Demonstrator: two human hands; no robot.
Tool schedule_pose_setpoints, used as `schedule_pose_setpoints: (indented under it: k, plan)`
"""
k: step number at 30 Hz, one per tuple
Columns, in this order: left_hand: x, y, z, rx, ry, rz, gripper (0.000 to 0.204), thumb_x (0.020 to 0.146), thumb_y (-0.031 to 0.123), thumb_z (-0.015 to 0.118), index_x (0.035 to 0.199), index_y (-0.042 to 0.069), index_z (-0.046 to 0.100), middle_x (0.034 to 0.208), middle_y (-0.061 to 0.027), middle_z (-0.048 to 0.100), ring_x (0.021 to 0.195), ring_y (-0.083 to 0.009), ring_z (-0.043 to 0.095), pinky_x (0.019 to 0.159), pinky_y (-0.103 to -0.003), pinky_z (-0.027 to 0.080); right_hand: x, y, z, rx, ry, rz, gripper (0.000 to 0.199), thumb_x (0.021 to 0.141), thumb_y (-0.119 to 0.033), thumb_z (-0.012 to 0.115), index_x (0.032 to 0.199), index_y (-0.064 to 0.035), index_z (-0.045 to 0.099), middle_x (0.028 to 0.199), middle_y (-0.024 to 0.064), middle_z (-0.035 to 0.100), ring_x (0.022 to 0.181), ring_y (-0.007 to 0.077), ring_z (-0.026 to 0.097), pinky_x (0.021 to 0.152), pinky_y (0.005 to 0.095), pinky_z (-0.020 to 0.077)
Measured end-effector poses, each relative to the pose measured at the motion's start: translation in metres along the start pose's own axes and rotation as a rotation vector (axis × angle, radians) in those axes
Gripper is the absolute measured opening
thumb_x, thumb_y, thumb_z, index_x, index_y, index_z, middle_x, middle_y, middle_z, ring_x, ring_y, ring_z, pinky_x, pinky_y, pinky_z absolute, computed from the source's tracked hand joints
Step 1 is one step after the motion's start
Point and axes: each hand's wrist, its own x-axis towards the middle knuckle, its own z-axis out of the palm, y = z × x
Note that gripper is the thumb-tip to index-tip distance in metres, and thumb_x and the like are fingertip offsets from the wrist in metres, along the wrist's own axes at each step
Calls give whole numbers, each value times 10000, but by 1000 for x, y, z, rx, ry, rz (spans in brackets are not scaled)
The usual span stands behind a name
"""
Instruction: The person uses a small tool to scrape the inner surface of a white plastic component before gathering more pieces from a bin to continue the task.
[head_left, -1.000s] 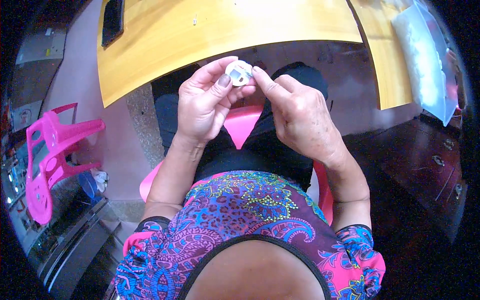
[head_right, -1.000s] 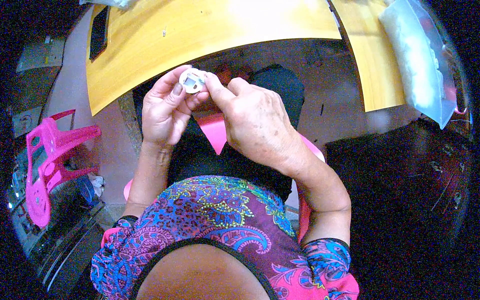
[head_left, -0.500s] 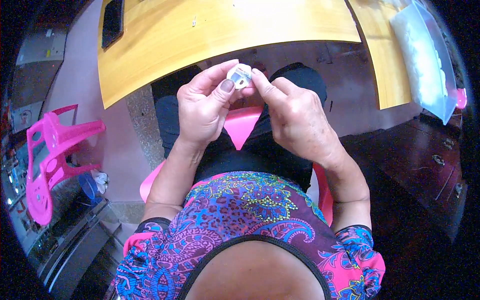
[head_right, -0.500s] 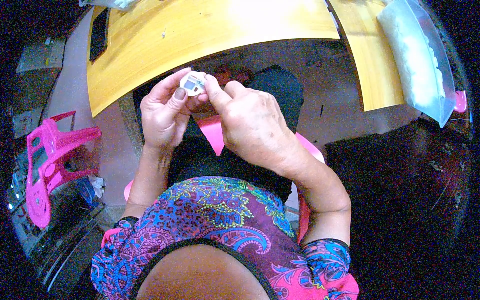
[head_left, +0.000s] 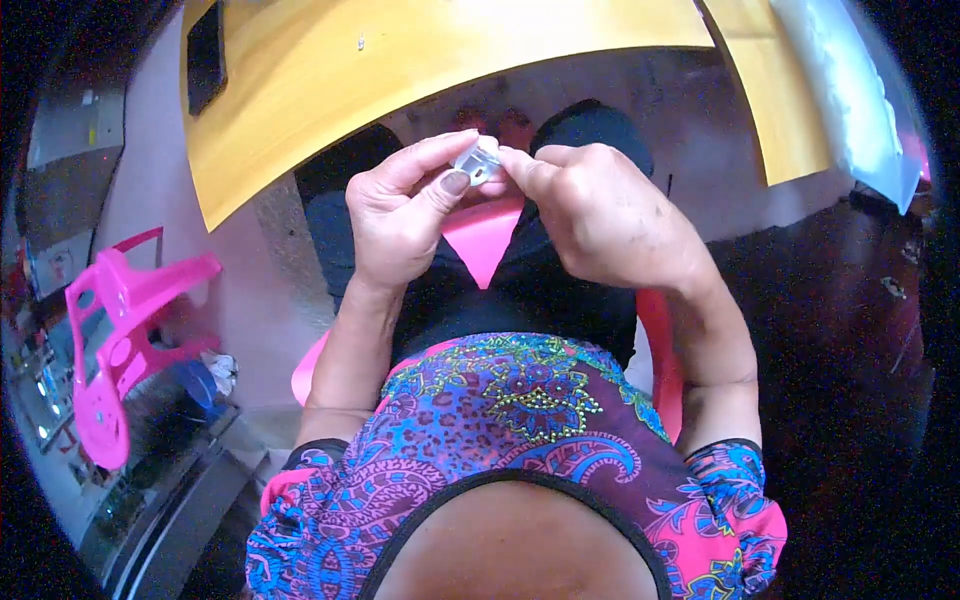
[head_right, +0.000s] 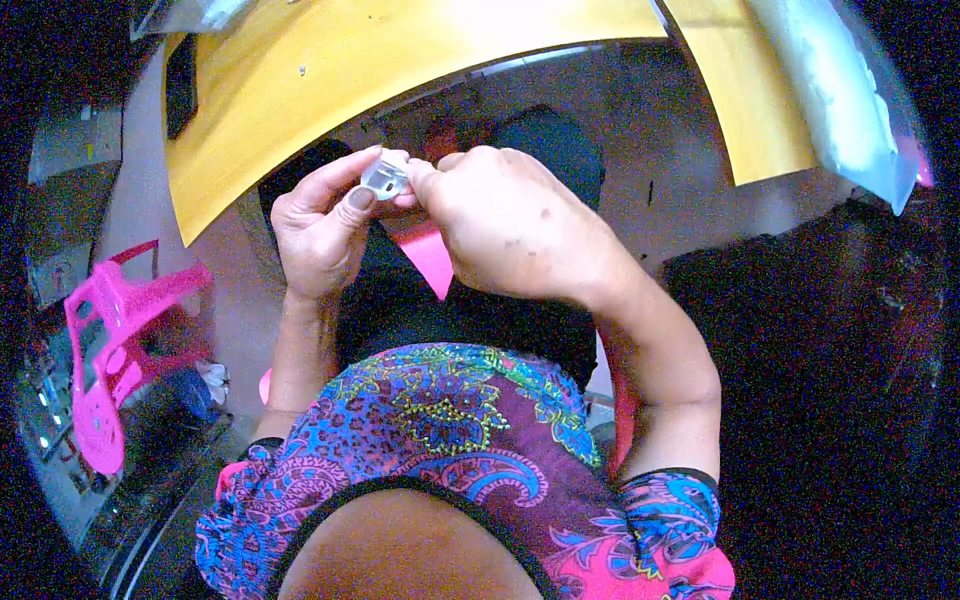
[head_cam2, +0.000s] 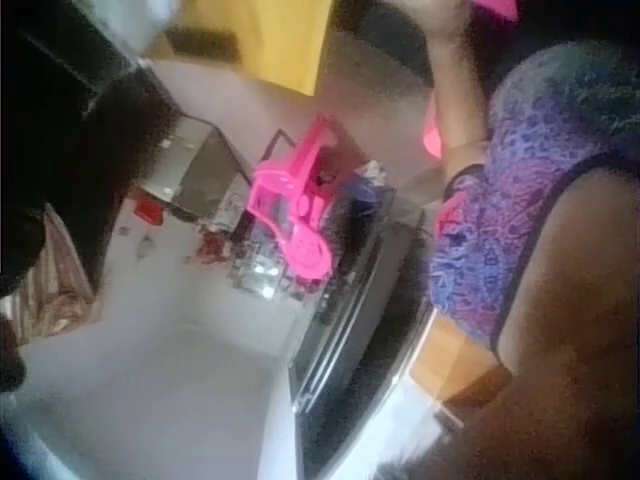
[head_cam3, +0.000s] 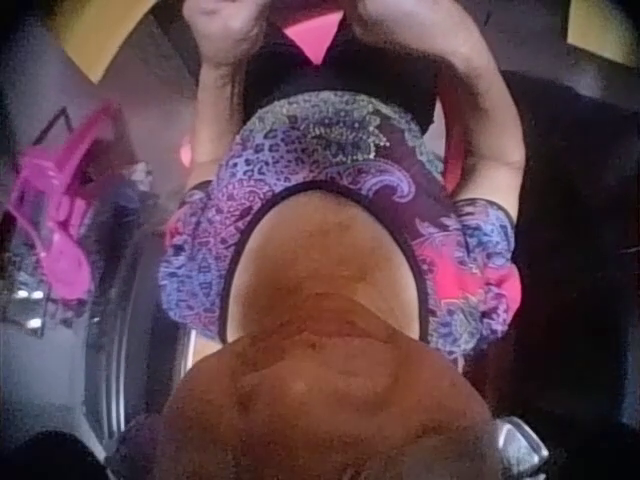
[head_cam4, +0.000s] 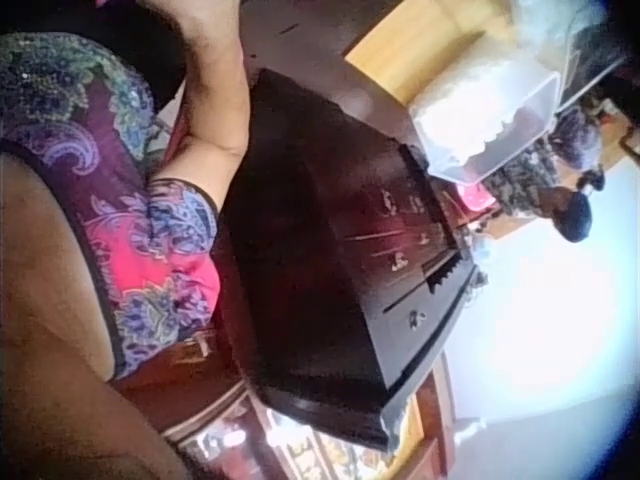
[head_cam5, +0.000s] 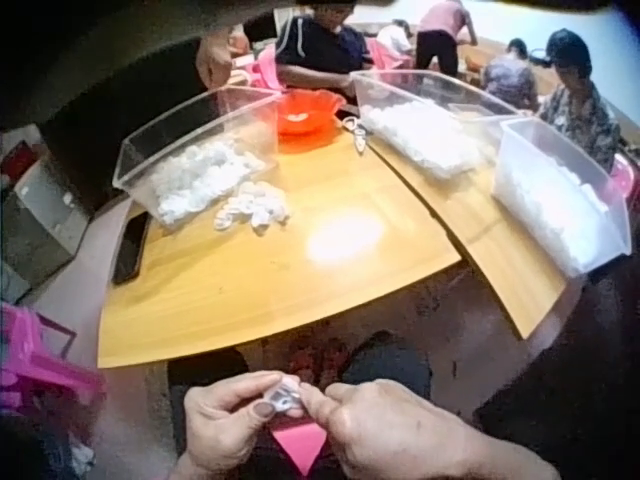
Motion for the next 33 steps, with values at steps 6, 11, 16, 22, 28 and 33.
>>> schedule_pose_setpoints:
  k: [6, 11, 16, 22, 28, 33]
  plan:
    - [7, -10, -8, -330, -46, -164, 316, 885, 54, 573, 1172, -69, 531, 1047, -223, 620, 857, -269, 656, 781, -378, 562, 1, 5, 3, 58, -49, 61, 374, 721, 44, 524, 1092, 44, 562, 744, 228, 594, 715, 385, 601, 638, 441, 476]
    - [11, -12, -13, -510, -92, -225, 315, 897, 86, 554, 1173, -61, 511, 1071, -226, 606, 876, -288, 647, 766, -390, 557, -2, -3, -2, -21, -20, 134, 317, 728, -40, 569, 1043, -15, 562, 799, 223, 632, 758, 384, 636, 669, 456, 519]
    - [11, -14, -13, -451, -83, -181, 299, 895, 86, 559, 1159, -49, 521, 1082, -213, 607, 899, -273, 633, 763, -358, 541, -3, -12, 0, -146, 1, 152, 314, 762, -68, 547, 1070, -8, 543, 796, 228, 623, 732, 389, 637, 658, 452, 525]
    - [12, -9, -12, -425, -43, -166, 340, 879, 48, 574, 1198, -49, 509, 1102, -210, 602, 928, -260, 625, 782, -363, 542, 0, -4, 5, -103, 79, 144, 223, 809, -91, 511, 1004, 10, 551, 765, 230, 623, 701, 386, 635, 637, 451, 526]
    - [10, -2, -6, -395, 36, -85, 374, 856, -4, 594, 1219, -41, 515, 1085, -193, 612, 933, -251, 628, 813, -355, 545, 6, -6, 3, 220, 58, 214, 248, 828, 5, 486, 1060, 38, 567, 759, 244, 595, 748, 362, 636, 633, 394, 493]
    - [10, -3, -6, -360, 58, -29, 367, 850, -10, 601, 1207, -45, 525, 1071, -180, 619, 931, -235, 630, 818, -352, 545, 6, -7, 10, 254, 151, 191, 325, 838, 11, 477, 1154, 29, 552, 759, 248, 594, 721, 356, 639, 632, 361, 491]
